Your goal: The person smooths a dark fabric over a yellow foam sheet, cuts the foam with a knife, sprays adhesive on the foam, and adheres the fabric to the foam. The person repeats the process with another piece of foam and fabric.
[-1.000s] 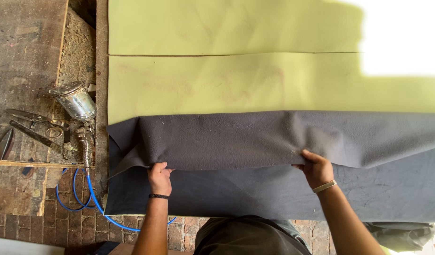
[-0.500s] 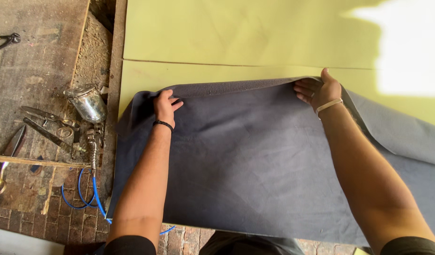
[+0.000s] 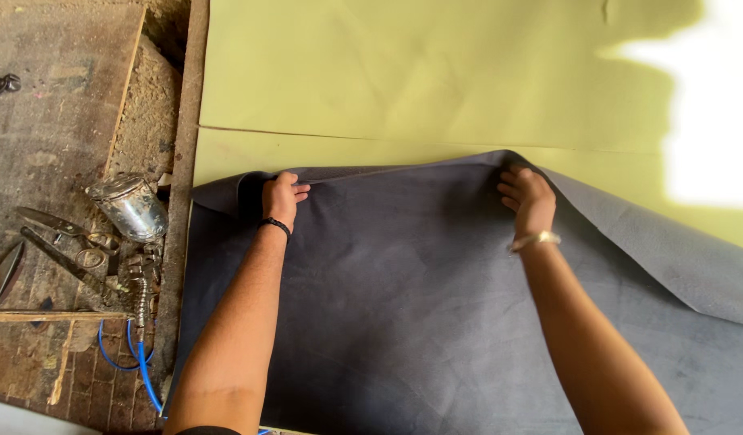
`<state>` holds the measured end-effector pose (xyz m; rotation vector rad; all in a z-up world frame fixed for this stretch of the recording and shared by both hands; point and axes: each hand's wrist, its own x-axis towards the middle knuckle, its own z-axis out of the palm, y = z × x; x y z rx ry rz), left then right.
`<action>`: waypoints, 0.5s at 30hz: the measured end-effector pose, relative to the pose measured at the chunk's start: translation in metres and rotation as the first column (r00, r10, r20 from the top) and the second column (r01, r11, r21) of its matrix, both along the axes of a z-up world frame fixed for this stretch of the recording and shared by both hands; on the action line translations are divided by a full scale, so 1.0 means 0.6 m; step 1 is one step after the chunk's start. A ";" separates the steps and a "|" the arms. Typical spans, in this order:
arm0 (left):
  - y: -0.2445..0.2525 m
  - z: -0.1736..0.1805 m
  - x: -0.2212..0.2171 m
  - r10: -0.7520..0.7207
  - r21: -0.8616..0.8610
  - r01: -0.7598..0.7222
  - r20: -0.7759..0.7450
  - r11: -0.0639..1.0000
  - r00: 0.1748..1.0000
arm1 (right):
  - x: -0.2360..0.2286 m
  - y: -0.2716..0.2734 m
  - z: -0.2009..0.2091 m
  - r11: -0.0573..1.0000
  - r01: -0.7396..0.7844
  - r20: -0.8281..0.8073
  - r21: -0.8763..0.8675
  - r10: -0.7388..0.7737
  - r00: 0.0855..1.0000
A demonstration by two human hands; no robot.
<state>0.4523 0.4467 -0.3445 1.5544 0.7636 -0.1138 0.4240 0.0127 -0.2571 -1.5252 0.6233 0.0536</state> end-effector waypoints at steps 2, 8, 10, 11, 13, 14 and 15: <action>0.007 -0.002 0.002 -0.016 0.036 0.015 0.011 0.999 1.000 | -0.057 0.066 0.004 0.925 -0.235 0.155 -0.299 0.290 0.944; -0.004 -0.001 0.005 -0.075 0.151 0.073 0.008 0.986 0.997 | -0.097 0.228 -0.024 -0.086 -0.626 -0.469 -0.775 0.742 0.479; -0.008 0.005 0.008 -0.123 0.236 0.129 -0.037 0.963 0.992 | -0.032 0.253 -0.039 -0.122 -0.692 -0.595 -0.712 0.628 0.502; -0.015 0.009 0.002 -0.190 0.325 0.195 -0.048 0.925 0.981 | -0.008 0.259 -0.042 -0.142 -0.719 -0.654 -0.681 0.561 0.508; -0.031 0.023 -0.022 -0.307 0.492 0.313 -0.095 0.812 0.947 | 0.033 0.275 -0.043 -0.032 -0.590 -0.494 -0.807 0.585 0.643; -0.044 0.031 -0.039 -0.340 0.465 0.391 -0.192 0.795 0.920 | 0.042 0.282 -0.041 0.025 -0.520 -0.406 -0.854 0.592 0.696; -0.055 0.041 -0.046 -0.370 0.436 0.459 -0.277 0.774 0.887 | 0.052 0.294 -0.038 0.011 -0.530 -0.428 -0.848 0.576 0.697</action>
